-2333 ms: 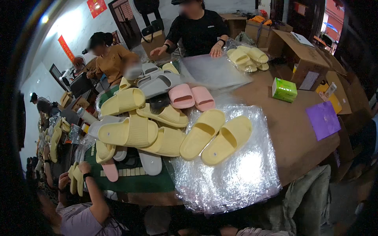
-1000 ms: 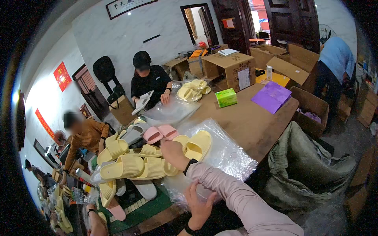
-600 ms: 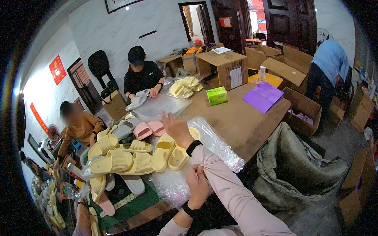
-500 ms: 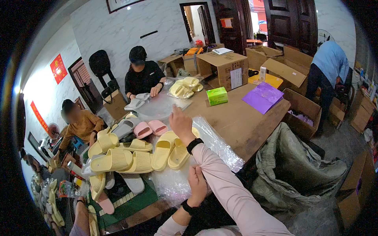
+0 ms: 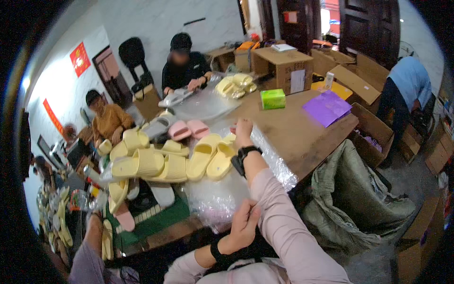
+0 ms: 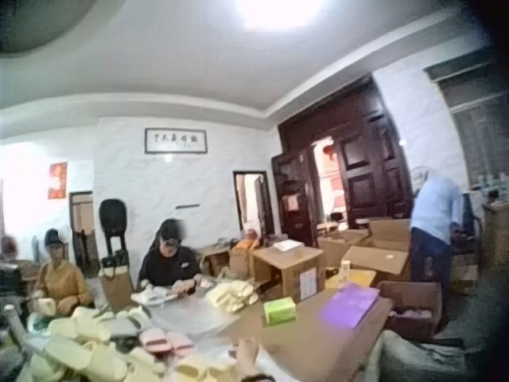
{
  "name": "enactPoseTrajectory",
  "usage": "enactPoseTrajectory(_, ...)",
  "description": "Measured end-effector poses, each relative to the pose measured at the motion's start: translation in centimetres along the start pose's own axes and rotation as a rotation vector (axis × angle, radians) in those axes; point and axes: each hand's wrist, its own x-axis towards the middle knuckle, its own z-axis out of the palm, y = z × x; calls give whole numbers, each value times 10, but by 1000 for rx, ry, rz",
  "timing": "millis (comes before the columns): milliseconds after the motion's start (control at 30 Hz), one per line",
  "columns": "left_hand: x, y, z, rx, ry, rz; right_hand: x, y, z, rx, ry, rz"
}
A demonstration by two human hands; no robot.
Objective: Packing slippers into plastic bags and then into a large storage sack.
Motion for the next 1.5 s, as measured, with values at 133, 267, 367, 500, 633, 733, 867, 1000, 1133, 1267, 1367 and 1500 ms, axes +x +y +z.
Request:
enactPoseTrajectory(133,16,5,-17,137,-425,282,-39,-53,23,-225,-551,29)
enactPoseTrajectory(267,62,-57,-83,1207,-382,319,-170,-81,55,-510,-1110,-703)
enactPoseTrajectory(367,71,-128,-171,1506,532,899,-308,-47,37,-599,-1362,-883)
enactPoseTrajectory(500,123,-99,-176,1025,426,288,-370,-2,-30,-691,-1535,-773)
enactPoseTrajectory(633,122,-104,-207,1036,555,144,-400,33,-43,-650,-1277,-779)
enactPoseTrajectory(733,118,-106,-220,1123,632,105,-405,37,-45,-596,-1259,-850)
enactPoseTrajectory(867,109,-110,-244,1168,755,8,-403,34,-46,-374,-1265,-528)
enactPoseTrajectory(1000,107,-101,-234,1333,896,125,-405,16,-54,-330,-1399,22)
enactPoseTrajectory(1133,106,-70,-229,912,855,373,-410,22,-52,-306,-1534,-107)
enactPoseTrajectory(1267,62,-15,-164,543,532,289,-378,1,-65,-311,-1702,54)
enactPoseTrajectory(1367,-10,6,-126,373,389,86,-327,-36,-86,-494,-1755,227)
enactPoseTrajectory(1500,-111,-6,-113,244,-144,-304,-304,-26,-108,-624,-1565,250)
